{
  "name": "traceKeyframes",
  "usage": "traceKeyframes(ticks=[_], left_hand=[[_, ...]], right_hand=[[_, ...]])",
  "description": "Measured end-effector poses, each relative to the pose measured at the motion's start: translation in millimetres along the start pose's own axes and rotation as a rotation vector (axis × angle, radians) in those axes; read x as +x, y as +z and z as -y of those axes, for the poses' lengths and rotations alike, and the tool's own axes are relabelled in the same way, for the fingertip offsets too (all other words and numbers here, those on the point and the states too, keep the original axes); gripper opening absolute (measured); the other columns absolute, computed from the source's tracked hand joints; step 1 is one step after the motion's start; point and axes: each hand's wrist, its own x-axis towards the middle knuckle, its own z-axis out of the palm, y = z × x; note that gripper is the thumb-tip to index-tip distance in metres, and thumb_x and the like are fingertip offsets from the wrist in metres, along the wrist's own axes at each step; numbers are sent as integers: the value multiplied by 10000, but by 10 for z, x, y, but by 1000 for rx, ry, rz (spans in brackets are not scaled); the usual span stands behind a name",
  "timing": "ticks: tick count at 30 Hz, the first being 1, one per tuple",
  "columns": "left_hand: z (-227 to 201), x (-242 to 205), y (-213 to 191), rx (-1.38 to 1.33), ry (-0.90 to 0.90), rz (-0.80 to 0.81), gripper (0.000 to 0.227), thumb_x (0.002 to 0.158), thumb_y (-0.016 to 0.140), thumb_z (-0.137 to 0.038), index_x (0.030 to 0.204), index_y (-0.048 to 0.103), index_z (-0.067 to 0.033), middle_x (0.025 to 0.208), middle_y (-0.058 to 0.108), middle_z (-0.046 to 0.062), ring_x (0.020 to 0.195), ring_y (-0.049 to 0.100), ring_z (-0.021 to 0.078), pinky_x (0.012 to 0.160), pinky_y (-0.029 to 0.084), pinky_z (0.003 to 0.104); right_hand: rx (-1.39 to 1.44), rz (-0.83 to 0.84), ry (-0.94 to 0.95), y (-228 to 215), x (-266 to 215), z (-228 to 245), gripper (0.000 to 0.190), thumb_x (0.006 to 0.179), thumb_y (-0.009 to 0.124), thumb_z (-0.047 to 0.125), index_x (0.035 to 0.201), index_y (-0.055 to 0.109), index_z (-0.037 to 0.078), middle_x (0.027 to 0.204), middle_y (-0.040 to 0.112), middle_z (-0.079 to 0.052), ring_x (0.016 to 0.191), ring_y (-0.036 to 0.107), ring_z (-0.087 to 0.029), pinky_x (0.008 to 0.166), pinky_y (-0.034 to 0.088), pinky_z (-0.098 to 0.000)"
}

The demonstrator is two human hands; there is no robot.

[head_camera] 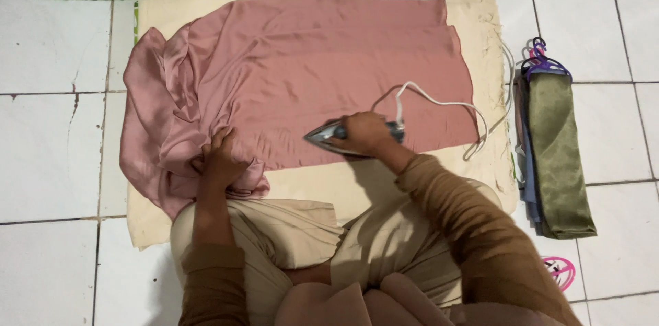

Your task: Ironing a pink satin garment on a flat surface on the floor.

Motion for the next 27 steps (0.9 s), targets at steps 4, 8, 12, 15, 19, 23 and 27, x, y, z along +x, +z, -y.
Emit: traceKeyframes(ticks=[4,8,12,15,19,23,27], left_hand=[[-98,-91,-71,31,-21,-18,896,803,736,-386,1606,344,-319,1672,226,-96,1361,380,327,1028,338,696],[-204,-201,-174,-6,-31,3,906,805,738,-398,1611,331,-330,1673,227,-103,1375,375,322,1047,349,664],[-348,-306,-275,27,-66,7,896,817,738,-399,1611,328,-339,1672,228,-118,1379,379,320,1066,350,673],[-295,-300,-239,-44,1,-34,895,791,750,-322,1599,368,-279,1652,270,-25,1350,402,357,1028,425,592],[-325,-257,-255,52,-52,-20,920,771,748,-411,1601,360,-325,1661,243,-89,1352,393,329,1018,394,604],[-285,-252,-195,-14,-24,-33,922,769,757,-407,1600,375,-287,1657,266,-30,1349,403,372,1004,424,604],[-377,-312,-276,29,-51,-17,901,793,726,-427,1607,352,-333,1661,246,-89,1347,398,333,1000,421,616]], right_hand=[[30,-24,120,13,-250,-709,634,781,614,733,921,755,131,821,762,-164,901,754,-407,790,584,-520],[-40,-17,275,31,-495,-1432,649,777,607,742,930,756,129,849,772,-168,940,755,-393,825,581,-508],[-32,-15,415,48,-768,-2054,678,781,589,751,987,757,127,889,782,-188,993,746,-409,880,577,-509],[-53,-68,543,85,-908,-2335,643,786,587,777,913,759,171,827,770,-146,927,760,-375,826,582,-462],[-55,-81,586,95,-948,-2419,660,775,602,791,892,754,160,815,764,-139,895,760,-375,806,583,-455],[-54,-92,609,133,-919,-2381,606,793,616,764,884,758,182,825,769,-113,894,766,-352,793,583,-438],[-36,-70,510,237,-827,-2308,649,771,579,782,869,743,162,792,752,-138,886,756,-385,823,584,-475]])
